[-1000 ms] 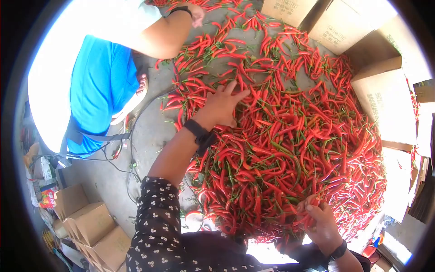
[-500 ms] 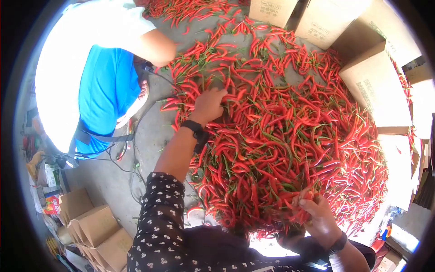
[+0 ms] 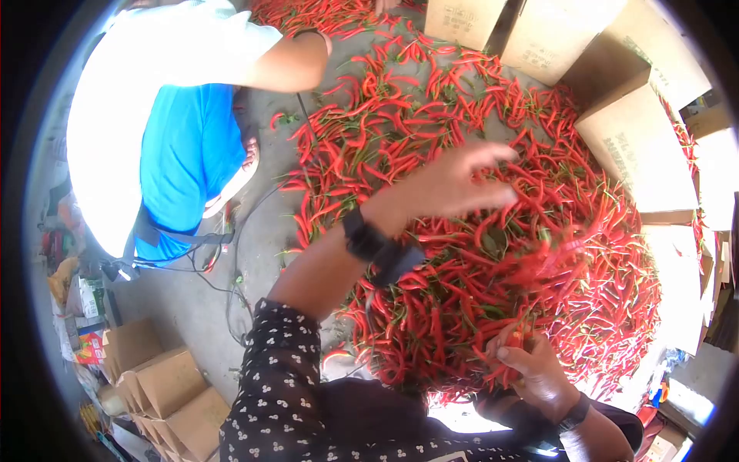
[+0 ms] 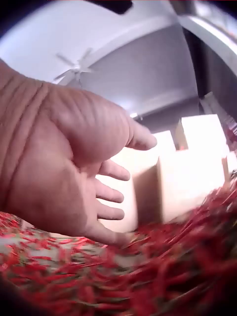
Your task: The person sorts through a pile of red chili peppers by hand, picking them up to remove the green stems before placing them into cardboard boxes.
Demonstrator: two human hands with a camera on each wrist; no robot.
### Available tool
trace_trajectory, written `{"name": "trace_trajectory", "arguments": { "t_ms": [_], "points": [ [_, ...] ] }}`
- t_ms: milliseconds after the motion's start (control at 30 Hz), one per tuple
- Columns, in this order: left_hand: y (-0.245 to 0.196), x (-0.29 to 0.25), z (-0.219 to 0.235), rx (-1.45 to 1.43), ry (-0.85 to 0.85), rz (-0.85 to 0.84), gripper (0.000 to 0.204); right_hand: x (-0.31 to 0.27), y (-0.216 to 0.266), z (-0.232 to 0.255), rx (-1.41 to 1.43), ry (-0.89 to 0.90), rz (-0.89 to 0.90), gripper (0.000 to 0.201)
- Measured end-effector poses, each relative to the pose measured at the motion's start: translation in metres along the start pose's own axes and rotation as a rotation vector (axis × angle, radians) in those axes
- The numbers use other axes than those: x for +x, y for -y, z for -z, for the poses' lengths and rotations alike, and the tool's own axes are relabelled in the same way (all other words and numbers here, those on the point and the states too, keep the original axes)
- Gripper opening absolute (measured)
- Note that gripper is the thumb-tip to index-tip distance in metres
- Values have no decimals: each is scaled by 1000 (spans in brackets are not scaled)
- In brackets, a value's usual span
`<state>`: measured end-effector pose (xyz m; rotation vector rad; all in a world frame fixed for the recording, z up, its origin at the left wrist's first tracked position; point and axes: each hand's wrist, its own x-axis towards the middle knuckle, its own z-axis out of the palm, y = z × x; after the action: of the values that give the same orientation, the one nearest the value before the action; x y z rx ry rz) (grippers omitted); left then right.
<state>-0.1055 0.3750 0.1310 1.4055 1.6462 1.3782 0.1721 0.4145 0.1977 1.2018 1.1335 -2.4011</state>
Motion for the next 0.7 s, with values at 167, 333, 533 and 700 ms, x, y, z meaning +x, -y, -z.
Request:
{"name": "trace_trajectory", "arguments": {
  "t_ms": [167,333,533,700],
  "points": [
    [139,3,49,678,-84,324,66,-5,-1,4,45,-37,15,11],
    [124,0,28,947,70,589,81,-7,-2,5,114,-73,-19,12],
    [124,-10,20,939,180,487,80,-6,0,7,138,-40,-47,13],
    [109,-28,23,792,104,646,67,-7,-3,6,74,-68,-57,14]
  ]
}}
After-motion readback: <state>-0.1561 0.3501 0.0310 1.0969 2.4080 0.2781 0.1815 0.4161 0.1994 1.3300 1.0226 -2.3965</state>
